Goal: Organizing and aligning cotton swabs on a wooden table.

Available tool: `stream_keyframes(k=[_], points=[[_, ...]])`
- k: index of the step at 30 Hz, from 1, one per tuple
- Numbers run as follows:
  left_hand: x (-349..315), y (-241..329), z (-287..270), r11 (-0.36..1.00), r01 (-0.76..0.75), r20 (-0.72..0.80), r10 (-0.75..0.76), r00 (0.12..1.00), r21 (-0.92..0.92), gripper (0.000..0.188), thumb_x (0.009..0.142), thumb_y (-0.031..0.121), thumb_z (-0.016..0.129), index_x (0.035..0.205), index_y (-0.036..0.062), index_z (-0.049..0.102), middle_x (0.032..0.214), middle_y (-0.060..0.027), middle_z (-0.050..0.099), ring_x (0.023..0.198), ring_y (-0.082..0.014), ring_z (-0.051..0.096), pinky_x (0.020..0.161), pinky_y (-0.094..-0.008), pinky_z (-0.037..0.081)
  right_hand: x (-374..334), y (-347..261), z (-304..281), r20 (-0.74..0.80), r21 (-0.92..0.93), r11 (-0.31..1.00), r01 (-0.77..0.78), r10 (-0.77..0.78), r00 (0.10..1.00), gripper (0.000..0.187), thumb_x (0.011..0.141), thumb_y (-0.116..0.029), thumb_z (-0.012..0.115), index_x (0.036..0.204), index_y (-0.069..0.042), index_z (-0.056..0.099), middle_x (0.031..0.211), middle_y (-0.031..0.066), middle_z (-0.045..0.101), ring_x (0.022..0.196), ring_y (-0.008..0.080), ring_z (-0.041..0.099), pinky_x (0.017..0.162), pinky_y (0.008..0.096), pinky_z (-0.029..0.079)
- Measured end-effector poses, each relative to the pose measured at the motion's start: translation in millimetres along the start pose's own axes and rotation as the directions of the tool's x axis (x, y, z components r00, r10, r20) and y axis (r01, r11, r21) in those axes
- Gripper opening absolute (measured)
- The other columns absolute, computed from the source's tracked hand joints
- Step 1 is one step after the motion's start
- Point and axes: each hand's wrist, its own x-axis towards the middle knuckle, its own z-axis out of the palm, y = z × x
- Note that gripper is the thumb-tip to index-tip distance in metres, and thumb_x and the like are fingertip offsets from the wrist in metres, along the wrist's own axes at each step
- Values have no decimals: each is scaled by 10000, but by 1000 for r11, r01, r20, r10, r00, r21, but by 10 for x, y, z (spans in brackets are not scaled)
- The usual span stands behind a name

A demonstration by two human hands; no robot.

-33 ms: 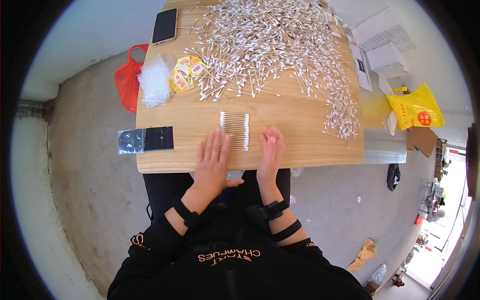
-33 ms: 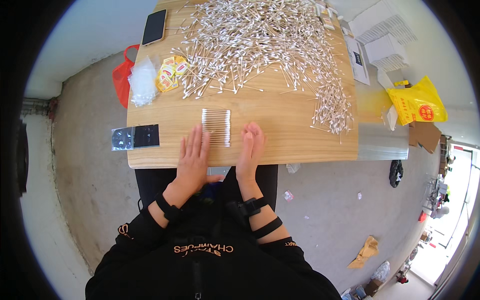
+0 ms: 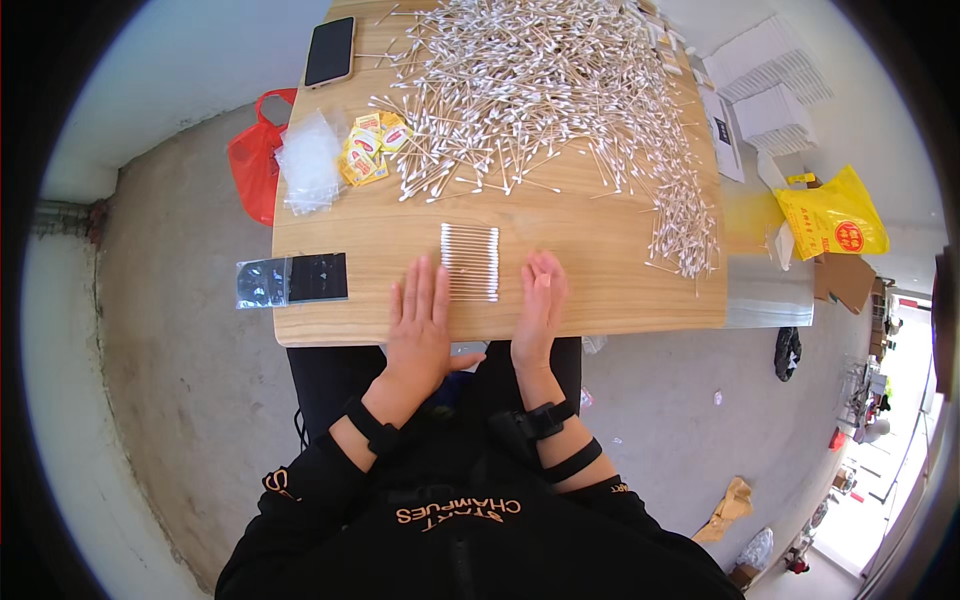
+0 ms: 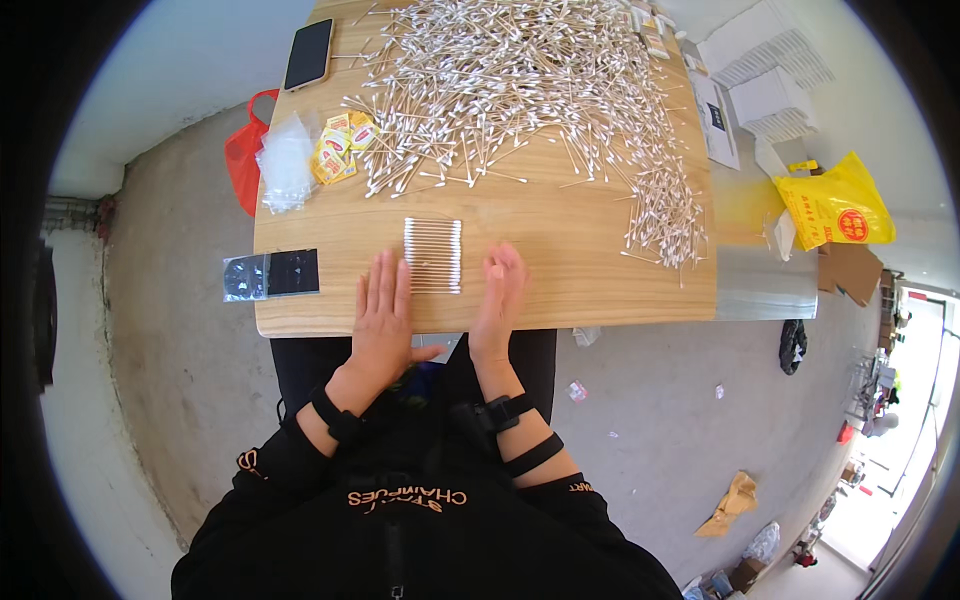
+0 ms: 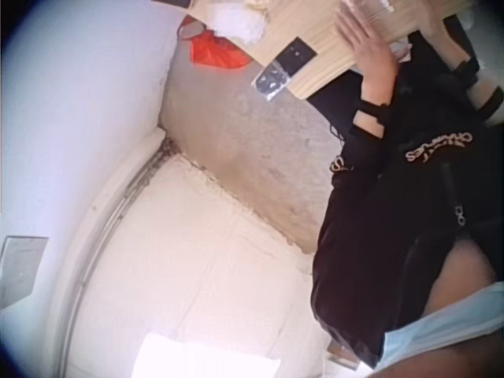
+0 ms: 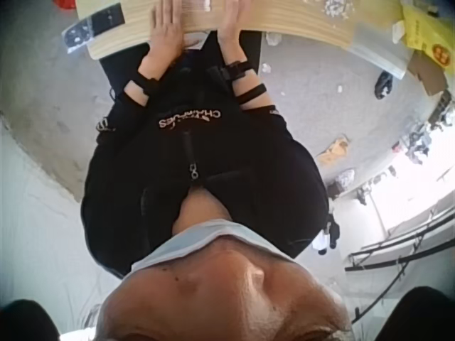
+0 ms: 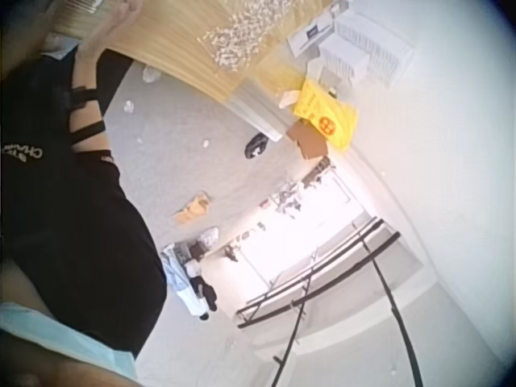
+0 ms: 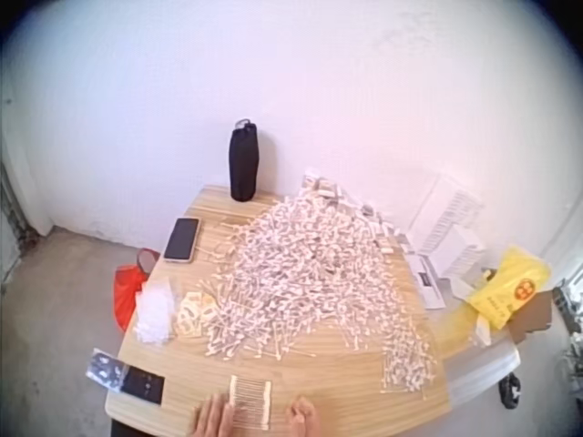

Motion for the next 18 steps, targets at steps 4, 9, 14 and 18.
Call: stream_keyframes(k=[4,9,14,18], points=[[51,-13,92,994,54,-93,-62,994,-93,1308,534,522,839,1477,-52,137,1536,-278,151,1439,-394,166,1162,-489,165,22,172,132,217,-175,977,124,-84,973,518,1036,-336,345,1406,26,309,1419,161,361,1361,252,323,1157,397,230],[105,33,126,1000,-2,-39,2,999,-23,1329,501,471,870,1477,-48,133,1531,-281,157,1439,-392,166,1168,-467,168,21,234,337,246,-118,982,149,-117,962,501,1026,-297,351,1406,28,322,1395,179,379,1333,264,338,1147,393,234],[79,19,47,992,71,-107,-82,991,-100,1325,479,491,873,1477,-33,176,1536,-280,142,1438,-407,154,1149,-534,164,24,120,172,165,-59,995,75,-64,984,521,1040,-338,339,1421,14,287,1413,168,352,1348,250,339,1138,394,265],[218,68,-5,994,104,-88,-107,990,-35,1304,486,547,851,1482,-2,214,1544,-271,125,1445,-402,133,1138,-568,148,58,44,127,80,-113,993,19,-10,997,479,1030,-286,367,1386,33,342,1317,150,376,1237,227,426,1053,370,380]])
